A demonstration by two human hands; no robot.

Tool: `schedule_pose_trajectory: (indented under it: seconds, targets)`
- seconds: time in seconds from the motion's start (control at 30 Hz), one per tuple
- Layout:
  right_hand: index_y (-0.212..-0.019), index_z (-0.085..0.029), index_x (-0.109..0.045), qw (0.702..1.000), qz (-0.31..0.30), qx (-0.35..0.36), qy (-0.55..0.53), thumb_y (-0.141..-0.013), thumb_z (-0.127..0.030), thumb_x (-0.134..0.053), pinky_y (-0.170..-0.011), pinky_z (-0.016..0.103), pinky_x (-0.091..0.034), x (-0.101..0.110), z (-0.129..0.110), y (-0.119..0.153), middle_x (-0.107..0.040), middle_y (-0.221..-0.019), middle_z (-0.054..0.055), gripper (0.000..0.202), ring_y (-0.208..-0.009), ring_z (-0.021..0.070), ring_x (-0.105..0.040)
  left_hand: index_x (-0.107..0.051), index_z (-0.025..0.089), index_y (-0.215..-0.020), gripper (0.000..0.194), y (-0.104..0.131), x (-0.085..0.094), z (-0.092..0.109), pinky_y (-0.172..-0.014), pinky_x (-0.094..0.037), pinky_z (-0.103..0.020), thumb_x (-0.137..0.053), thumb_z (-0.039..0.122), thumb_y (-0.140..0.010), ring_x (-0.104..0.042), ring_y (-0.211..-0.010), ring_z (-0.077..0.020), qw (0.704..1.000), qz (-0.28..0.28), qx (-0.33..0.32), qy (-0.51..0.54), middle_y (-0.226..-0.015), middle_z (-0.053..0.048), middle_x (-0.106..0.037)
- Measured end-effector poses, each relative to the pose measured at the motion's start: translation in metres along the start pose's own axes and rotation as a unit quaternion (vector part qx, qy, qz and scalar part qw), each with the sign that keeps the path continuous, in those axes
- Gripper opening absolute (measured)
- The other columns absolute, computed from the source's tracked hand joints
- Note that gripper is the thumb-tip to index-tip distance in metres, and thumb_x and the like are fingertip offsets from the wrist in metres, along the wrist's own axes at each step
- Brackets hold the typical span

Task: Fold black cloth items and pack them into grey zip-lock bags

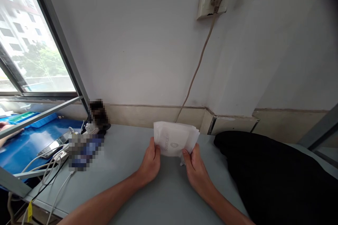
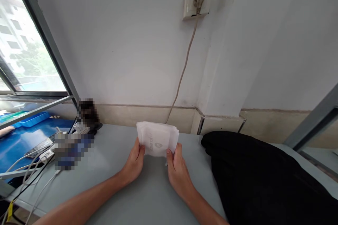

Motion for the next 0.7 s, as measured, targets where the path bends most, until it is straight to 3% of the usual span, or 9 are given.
schedule_pose_trajectory:
  seconds: [0.23,0.7]
  targets:
    - [-0.101,-0.028,-0.041,1.0,0.0,0.006,-0.001,-0.104,-0.063,-0.039,-0.063,0.034,-0.047,-0.0009,-0.0002,0.0006,-0.056,-0.084,0.0,0.035,-0.074,0.0223,-0.056,-0.049,0.021,-0.141,0.047,0.0,-0.0009,0.0053,-0.113,-0.044,-0.047,-0.033,0.052,-0.11,-0.056,-0.128,-0.0276,1.0,-0.012,0.002,0.023,-0.132,-0.013,-0.064]
    - [-0.099,-0.027,-0.041,1.0,0.006,0.011,0.016,-0.104,-0.064,-0.037,-0.061,0.034,-0.047,-0.0011,-0.0002,-0.0008,-0.057,-0.08,-0.001,0.037,-0.07,0.021,-0.056,-0.057,0.02,-0.131,0.046,-0.0031,-0.002,-0.0001,-0.112,-0.044,-0.046,-0.033,0.052,-0.11,-0.057,-0.13,-0.0278,1.0,-0.011,-0.005,0.015,-0.134,-0.013,-0.065]
Point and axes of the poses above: each hand's wrist, its own y-axis away from the middle knuckle, its own x-axis out of the back of the hand, z = x × y, the point moved 2 cm from there along -y, towards the middle knuckle
